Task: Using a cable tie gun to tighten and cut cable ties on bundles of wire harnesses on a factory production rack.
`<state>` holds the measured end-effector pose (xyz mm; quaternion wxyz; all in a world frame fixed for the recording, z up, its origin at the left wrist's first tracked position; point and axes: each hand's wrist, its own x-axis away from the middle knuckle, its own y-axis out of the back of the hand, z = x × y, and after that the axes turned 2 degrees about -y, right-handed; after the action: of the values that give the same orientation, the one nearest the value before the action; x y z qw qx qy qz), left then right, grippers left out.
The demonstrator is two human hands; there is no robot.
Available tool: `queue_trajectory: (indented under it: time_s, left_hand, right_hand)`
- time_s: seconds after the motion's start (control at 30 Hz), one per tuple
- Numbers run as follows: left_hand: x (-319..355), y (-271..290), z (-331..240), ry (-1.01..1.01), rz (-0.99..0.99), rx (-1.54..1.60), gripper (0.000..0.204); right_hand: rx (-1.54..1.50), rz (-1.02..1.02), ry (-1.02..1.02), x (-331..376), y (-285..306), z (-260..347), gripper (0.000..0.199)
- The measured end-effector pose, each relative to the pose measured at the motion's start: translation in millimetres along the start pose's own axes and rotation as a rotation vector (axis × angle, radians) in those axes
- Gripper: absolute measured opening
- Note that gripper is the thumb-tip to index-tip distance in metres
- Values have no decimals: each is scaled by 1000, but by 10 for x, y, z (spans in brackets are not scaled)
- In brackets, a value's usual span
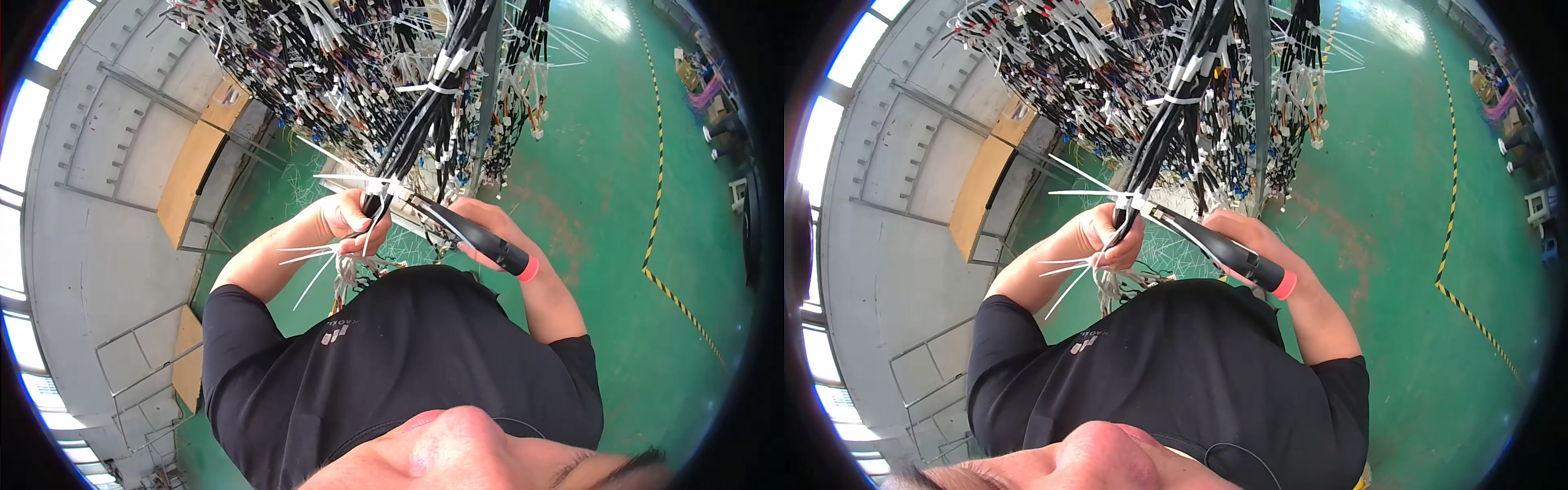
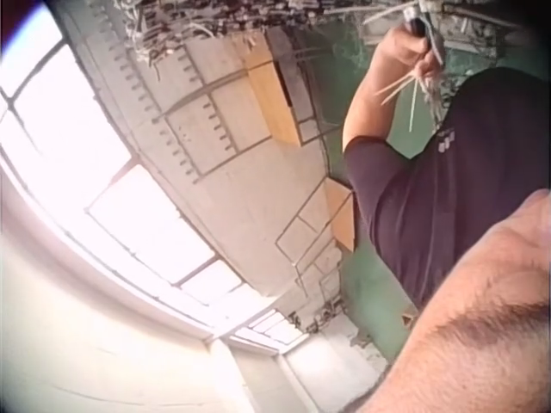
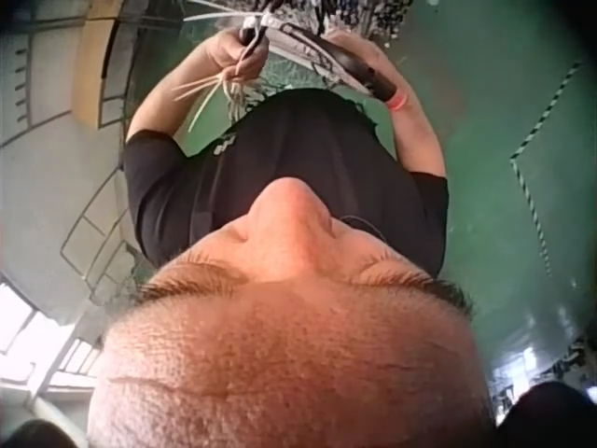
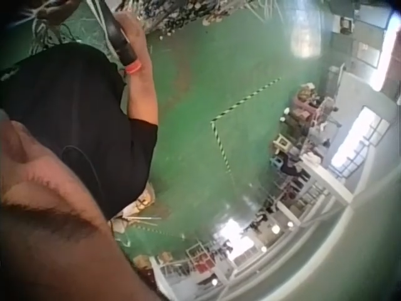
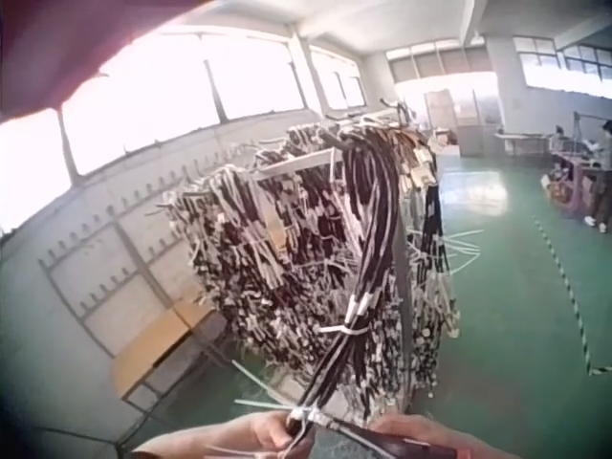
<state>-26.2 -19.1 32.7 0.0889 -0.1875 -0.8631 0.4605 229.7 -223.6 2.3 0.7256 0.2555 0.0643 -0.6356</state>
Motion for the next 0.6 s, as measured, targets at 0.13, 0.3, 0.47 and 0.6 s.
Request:
queue_trajectory:
  time_s: [0.13, 0.3, 0.47, 0.6]
  left_hand:
    - [34, 52, 7, -2, -21, -43, 37]
    - [80, 173, -28, 6, -198, -271, 44]
    - [-46, 200, -62, -26, -482, -466, 37]
    - [-211, 408, -29, -50, -524, -673, 26]
  right_hand:
    - [272, -9, -107, 177, 25, 55, 25]
    - [710, -248, 213, 164, 89, 20, 28]
    - [747, -300, 74, 421, -65, -265, 38]
    - [157, -365, -267, 564, -200, -210, 41]
